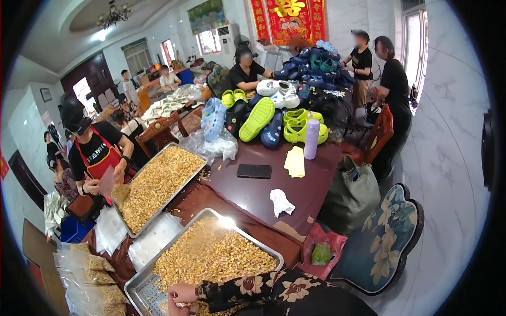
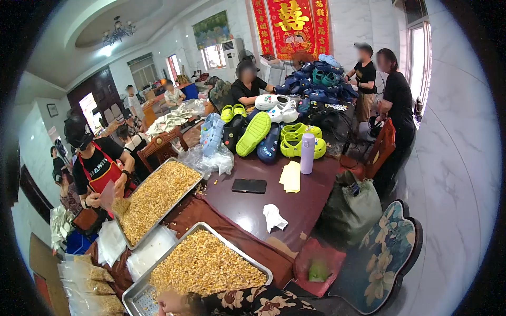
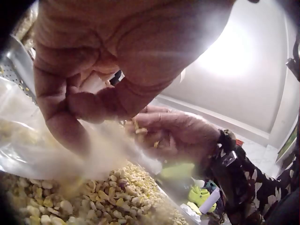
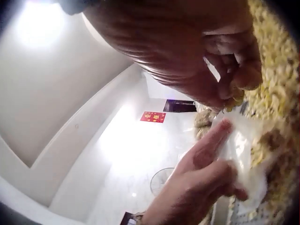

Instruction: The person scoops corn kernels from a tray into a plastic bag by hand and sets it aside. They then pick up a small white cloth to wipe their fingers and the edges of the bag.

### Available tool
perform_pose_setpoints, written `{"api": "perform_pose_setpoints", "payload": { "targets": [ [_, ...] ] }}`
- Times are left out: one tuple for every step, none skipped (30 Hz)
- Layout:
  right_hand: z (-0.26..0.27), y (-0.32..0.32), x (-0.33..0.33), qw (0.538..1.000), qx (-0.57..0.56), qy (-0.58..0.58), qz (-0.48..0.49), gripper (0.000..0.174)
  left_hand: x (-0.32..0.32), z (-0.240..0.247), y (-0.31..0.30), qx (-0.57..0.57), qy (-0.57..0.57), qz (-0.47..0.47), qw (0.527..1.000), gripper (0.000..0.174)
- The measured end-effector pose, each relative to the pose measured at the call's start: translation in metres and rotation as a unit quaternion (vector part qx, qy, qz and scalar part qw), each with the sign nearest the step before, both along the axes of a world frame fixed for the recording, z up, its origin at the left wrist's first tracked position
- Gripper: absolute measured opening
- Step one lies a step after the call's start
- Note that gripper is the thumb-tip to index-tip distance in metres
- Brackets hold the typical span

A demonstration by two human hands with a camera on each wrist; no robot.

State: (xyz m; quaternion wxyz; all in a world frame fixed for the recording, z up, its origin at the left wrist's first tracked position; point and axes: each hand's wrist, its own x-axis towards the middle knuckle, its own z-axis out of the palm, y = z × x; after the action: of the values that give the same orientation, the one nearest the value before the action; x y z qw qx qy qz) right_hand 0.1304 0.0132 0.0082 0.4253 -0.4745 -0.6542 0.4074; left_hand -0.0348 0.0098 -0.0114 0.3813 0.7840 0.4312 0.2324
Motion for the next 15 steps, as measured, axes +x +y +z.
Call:
{"api": "perform_pose_setpoints", "payload": {
  "targets": [
    [-0.038, 0.015, -0.02, 0.999, 0.018, 0.045, -0.015, 0.019, -0.005, -0.005, 0.003, -0.046, 0.031, 0.026, 0.998, 0.063],
    [-0.041, 0.017, -0.018, 0.999, 0.02, 0.044, -0.011, 0.019, 0.0, 0.001, 0.001, -0.044, 0.03, 0.03, 0.998, 0.063],
    [-0.041, 0.016, -0.017, 0.999, 0.023, 0.046, 0.005, 0.018, 0.006, 0.012, -0.004, -0.082, -0.002, 0.041, 0.996, 0.065],
    [-0.041, 0.015, -0.02, 0.998, 0.026, 0.048, 0.029, 0.017, 0.007, 0.022, -0.007, -0.118, -0.036, 0.059, 0.991, 0.066],
    [-0.029, 0.011, -0.013, 0.997, 0.011, -0.047, 0.068, 0.015, 0.003, 0.021, -0.005, -0.133, -0.012, 0.045, 0.99, 0.067],
    [-0.005, 0.006, -0.004, 0.982, -0.051, -0.113, 0.143, 0.016, -0.002, 0.003, 0.001, -0.052, 0.05, 0.068, 0.995, 0.068],
    [-0.012, 0.001, -0.006, 0.991, -0.013, -0.091, 0.101, 0.017, -0.003, 0.006, 0.001, -0.068, 0.063, 0.07, 0.993, 0.069],
    [-0.016, 0.002, -0.007, 0.988, -0.052, -0.082, 0.118, 0.019, 0.001, 0.02, 0.0, -0.086, 0.075, 0.072, 0.991, 0.071],
    [0.0, -0.004, 0.003, 0.988, 0.002, -0.07, 0.135, 0.022, 0.006, 0.046, -0.007, -0.083, 0.07, 0.103, 0.989, 0.071],
    [0.015, -0.009, 0.009, 0.99, 0.003, -0.08, 0.117, 0.023, 0.012, 0.075, -0.014, -0.112, 0.073, 0.126, 0.983, 0.068],
    [0.025, -0.014, 0.016, 0.991, 0.003, -0.091, 0.097, 0.025, 0.013, 0.094, -0.018, -0.143, 0.075, 0.144, 0.976, 0.066],
    [0.027, -0.013, 0.025, 0.992, 0.022, -0.094, 0.083, 0.026, 0.004, 0.098, -0.014, -0.144, 0.071, 0.166, 0.973, 0.066],
    [0.023, -0.01, 0.036, 0.992, 0.038, -0.096, 0.068, 0.028, -0.008, 0.098, -0.008, -0.13, 0.027, 0.167, 0.977, 0.067],
    [0.012, -0.003, 0.05, 0.992, 0.043, -0.105, 0.05, 0.027, -0.02, 0.099, -0.005, -0.116, -0.016, 0.165, 0.979, 0.068],
    [0.004, 0.001, 0.064, 0.992, 0.047, -0.114, 0.03, 0.026, -0.032, 0.107, -0.008, -0.083, -0.036, 0.179, 0.98, 0.068]
  ]
}}
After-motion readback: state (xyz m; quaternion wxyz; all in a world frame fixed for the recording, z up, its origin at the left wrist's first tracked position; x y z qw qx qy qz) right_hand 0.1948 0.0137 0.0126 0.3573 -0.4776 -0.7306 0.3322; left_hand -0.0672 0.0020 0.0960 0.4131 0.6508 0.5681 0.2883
